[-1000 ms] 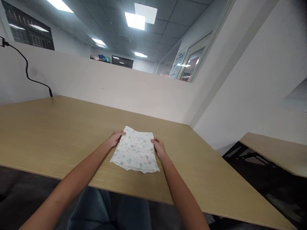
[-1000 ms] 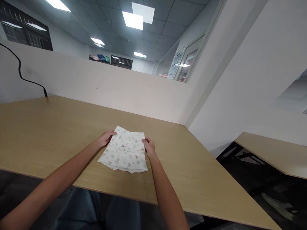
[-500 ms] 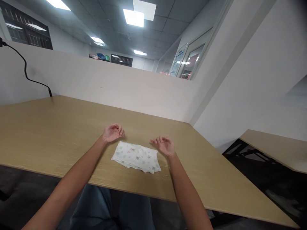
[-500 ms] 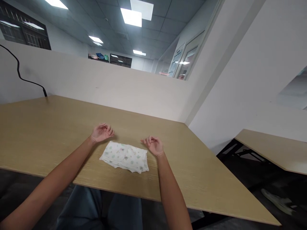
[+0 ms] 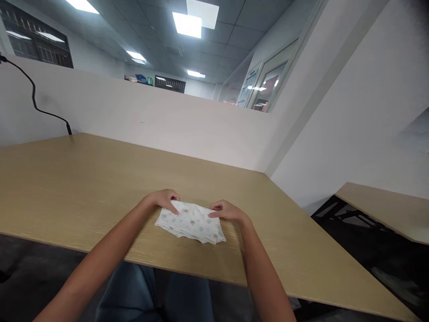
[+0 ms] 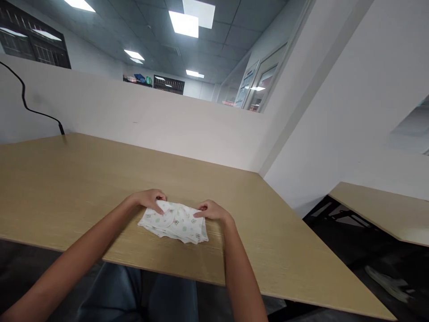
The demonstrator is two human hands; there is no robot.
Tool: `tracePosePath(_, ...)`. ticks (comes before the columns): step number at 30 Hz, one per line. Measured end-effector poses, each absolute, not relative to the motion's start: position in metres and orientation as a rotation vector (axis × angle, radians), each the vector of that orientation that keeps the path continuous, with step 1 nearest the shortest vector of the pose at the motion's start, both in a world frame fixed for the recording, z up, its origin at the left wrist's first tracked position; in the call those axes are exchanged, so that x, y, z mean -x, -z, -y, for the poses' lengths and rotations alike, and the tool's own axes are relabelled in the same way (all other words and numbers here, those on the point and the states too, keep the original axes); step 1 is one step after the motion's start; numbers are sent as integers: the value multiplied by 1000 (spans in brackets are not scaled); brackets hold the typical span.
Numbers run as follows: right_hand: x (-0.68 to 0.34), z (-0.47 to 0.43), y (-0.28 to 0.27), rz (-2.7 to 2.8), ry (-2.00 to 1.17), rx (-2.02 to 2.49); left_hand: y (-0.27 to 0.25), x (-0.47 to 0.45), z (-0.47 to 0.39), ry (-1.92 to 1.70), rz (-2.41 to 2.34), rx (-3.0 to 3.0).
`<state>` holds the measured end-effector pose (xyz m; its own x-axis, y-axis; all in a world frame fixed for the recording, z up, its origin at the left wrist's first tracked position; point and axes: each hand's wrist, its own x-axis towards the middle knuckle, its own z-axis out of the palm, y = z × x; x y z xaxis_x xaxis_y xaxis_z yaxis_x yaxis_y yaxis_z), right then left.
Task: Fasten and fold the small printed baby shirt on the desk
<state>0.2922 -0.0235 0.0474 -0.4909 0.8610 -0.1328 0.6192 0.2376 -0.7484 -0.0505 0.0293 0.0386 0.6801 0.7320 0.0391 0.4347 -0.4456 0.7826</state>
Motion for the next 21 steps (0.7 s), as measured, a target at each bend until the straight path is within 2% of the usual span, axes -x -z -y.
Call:
tracePosePath(3,-291,20,-45,2297,-1000,1349,-42,49,-29,-460,-898,-2178)
tracePosePath(5,-288,18,-46,2250,-760,1319,-46,46,-26,-534,-976,-2252)
tracePosePath(9,-276,23,-57,1942,-86,1184,-63,35,-10,-1029,-1346,-2420)
tracePosePath(12,-268,29,-65,1822,193,1082,-71,29,-1,-1385,-1485,-2467)
tracePosePath(15,-266,30,-64,1941,207,1098,-65,28,-4,-1272,-1435,-2583)
tracePosePath(19,-268,26,-54,2164,-17,1219,-42,31,-17,-816,-1358,-2640)
tracePosePath(21,-269,25,-49,2241,-152,1260,-35,34,-20,-697,-1337,-2582)
